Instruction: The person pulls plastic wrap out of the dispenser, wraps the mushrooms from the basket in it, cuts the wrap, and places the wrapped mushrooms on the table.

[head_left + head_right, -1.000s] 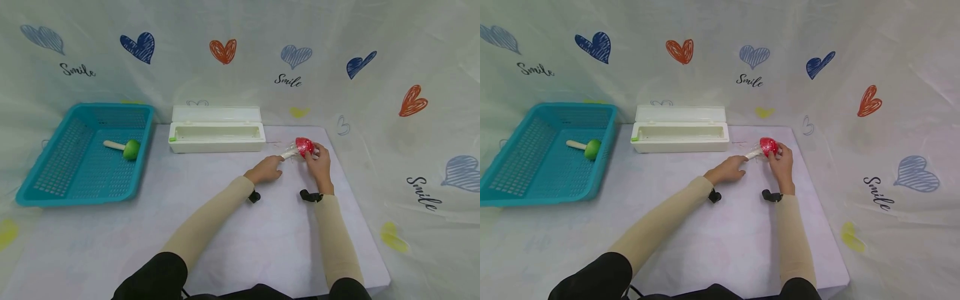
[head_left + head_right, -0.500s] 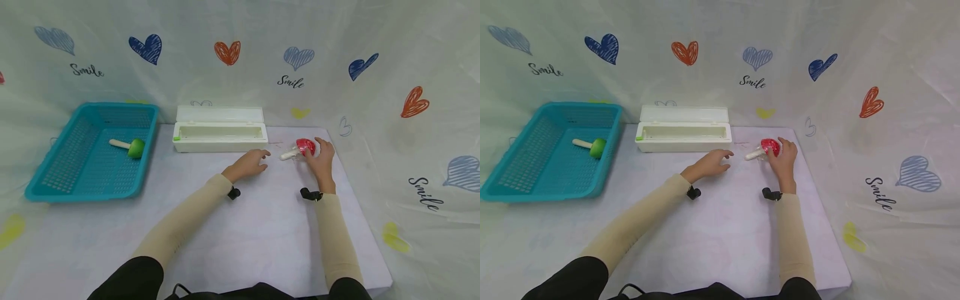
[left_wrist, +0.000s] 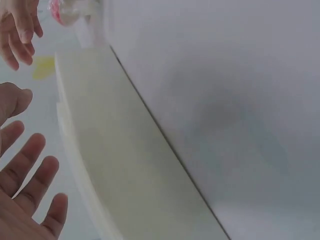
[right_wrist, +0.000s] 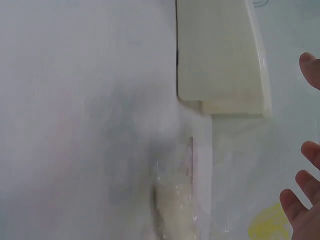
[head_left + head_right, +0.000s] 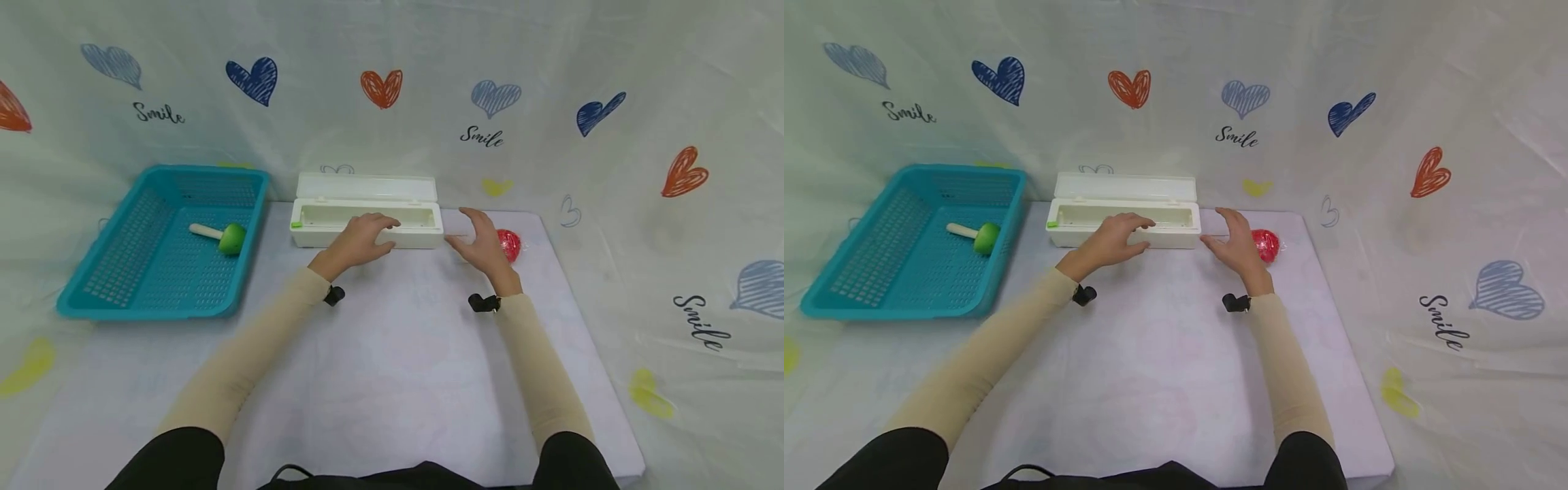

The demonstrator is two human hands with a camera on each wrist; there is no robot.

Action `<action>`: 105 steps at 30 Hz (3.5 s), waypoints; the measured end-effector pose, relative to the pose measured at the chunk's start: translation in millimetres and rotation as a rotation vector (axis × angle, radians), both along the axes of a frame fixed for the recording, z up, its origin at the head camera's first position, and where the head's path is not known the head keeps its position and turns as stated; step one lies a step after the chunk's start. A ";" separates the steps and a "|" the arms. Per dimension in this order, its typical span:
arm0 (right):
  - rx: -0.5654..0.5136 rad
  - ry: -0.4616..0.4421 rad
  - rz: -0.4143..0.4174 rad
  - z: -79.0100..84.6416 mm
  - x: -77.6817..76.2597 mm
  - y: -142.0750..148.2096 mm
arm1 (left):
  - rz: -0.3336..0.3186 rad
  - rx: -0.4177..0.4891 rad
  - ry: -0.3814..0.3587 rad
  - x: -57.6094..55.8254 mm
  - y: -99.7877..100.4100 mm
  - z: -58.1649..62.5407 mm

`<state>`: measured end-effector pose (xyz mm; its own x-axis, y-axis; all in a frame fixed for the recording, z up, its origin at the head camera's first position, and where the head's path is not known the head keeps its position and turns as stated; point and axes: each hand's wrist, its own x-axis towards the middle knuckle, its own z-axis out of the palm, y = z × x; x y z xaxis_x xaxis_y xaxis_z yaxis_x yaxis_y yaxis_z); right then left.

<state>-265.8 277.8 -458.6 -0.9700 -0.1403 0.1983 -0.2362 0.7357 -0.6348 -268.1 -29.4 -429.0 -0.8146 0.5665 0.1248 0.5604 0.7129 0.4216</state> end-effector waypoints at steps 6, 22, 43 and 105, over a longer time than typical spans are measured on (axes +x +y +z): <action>0.014 -0.064 0.089 -3.7 -10.7 -29.1 | 0.112 -0.017 -0.024 -9.5 -35.1 -2.5; 0.107 0.112 0.217 -9.8 -27.6 -62.0 | 0.314 -0.021 -0.145 -19.4 -101.9 -14.5; 0.218 0.014 0.065 -5.7 -30.4 -80.3 | 0.361 0.004 -0.061 -20.3 -108.4 -12.3; 0.115 -0.046 0.177 -11.6 -19.7 -63.3 | 0.262 0.183 -0.006 -12.6 -126.9 -10.1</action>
<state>-285.5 214.5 -470.3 -0.9359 -0.3284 0.1274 -0.3409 0.7535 -0.5621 -280.7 -156.3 -439.2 -0.9308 0.3061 0.1999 0.3649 0.7447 0.5587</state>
